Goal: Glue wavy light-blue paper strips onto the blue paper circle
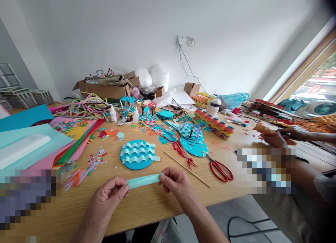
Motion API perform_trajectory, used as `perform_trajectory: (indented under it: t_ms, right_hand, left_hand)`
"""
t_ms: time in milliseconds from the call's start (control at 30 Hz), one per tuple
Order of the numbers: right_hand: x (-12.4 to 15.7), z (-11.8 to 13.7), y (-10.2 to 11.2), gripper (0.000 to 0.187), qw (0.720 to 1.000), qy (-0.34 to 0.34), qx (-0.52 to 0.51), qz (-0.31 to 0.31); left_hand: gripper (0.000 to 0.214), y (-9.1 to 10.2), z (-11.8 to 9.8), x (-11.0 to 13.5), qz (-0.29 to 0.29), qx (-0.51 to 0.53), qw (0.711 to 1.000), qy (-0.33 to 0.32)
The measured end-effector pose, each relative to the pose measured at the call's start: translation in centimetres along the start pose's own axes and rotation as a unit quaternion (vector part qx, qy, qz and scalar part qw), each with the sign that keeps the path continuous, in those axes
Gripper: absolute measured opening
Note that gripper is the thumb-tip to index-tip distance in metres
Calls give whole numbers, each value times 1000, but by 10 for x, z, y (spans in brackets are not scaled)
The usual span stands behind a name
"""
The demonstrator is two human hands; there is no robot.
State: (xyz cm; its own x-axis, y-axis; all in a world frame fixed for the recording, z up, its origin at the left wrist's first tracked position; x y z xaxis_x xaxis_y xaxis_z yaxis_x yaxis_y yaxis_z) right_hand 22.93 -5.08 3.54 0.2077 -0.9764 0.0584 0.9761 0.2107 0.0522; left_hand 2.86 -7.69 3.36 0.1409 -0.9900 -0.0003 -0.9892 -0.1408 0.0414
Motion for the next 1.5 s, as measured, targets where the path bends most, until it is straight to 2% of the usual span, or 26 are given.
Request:
perform_trajectory:
  t_ms: [100, 167, 233, 267, 333, 400, 467, 500, 600, 733, 867, 933, 1000, 1067, 1100, 1133, 1200, 1267, 1367, 1500]
  right_hand:
    - [8, -4, 2, 37, 1000, 0, 18, -3]
    - [14, -6, 11, 34, 999, 3, 38, -15]
    - [19, -4, 35, 30, 992, 24, 103, -66]
    - [22, -1, 54, 26, 980, 43, 163, -110]
    - [31, 8, 99, 19, 914, 63, 335, -218]
    - [39, 12, 142, 17, 825, 40, 490, -279]
    - [43, 7, 179, 19, 747, -46, 600, -280]
    - [43, 2, 193, 20, 722, -95, 632, -265]
    - [41, -6, 211, 19, 700, -176, 662, -202]
    - [32, -2, 206, 15, 690, -205, 675, -161]
    - [35, 10, 206, 10, 693, -199, 669, -179]
    - [45, 20, 208, 9, 712, -171, 643, -223]
    - [59, 32, 206, 9, 766, -114, 564, -284]
    - [74, 36, 196, 11, 854, -62, 408, -317]
    - [79, 33, 187, 17, 900, -44, 305, -308]
    - [82, 29, 172, 25, 939, -32, 209, -272]
    - [87, 22, 142, 34, 973, -26, 59, -221]
    - [88, 18, 111, 39, 982, -2, -59, -181]
    - [82, 14, 59, 39, 986, 18, -157, -52]
    - [71, 4, 1, 41, 963, 29, -236, 127]
  left_hand:
    - [33, -4, 1, 2, -14, -2, 1000, 7]
    - [36, -10, 1, 3, -1, 6, 1000, 12]
    - [37, -14, 2, 3, 15, 9, 1000, 12]
    - [37, -15, 3, 2, 20, 7, 1000, 9]
    - [36, -13, 4, 1, 27, -2, 1000, 0]
    - [35, -9, 5, 0, 33, -9, 999, -6]
    - [36, -6, 5, -1, 32, -10, 999, -6]
    - [36, -5, 4, -1, 30, -11, 999, -4]
    - [36, -5, 2, 0, 25, -13, 1000, 2]
    - [31, -10, 1, 1, 25, -3, 1000, 6]
    - [30, -8, 2, 0, 25, -1, 1000, 10]
    - [30, -4, 3, -1, 17, -1, 1000, 14]
    - [30, -1, 4, -3, 8, 13, 1000, 21]
    - [30, 0, 5, -4, 3, 46, 998, 35]
    - [30, 0, 7, -5, -1, 70, 997, 45]
    - [30, 1, 8, -5, -6, 96, 994, 58]
    - [31, 4, 11, -6, -27, 151, 985, 83]
    - [32, 10, 14, -6, -53, 200, 973, 103]
    - [30, 24, 16, -7, -92, 254, 956, 119]
    - [27, 38, 16, -10, -116, 289, 943, 117]
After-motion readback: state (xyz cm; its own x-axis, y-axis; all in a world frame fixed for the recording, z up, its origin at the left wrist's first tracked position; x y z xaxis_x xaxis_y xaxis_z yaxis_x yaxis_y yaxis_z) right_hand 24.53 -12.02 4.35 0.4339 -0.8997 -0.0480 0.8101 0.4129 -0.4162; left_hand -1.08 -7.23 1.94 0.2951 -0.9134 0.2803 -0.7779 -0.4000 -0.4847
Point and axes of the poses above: each hand's wrist, its own x-axis away from the middle knuckle, its own y-axis out of the back of the hand, z = x × y, the point moved 7 cm from there along -x, towards the middle knuckle
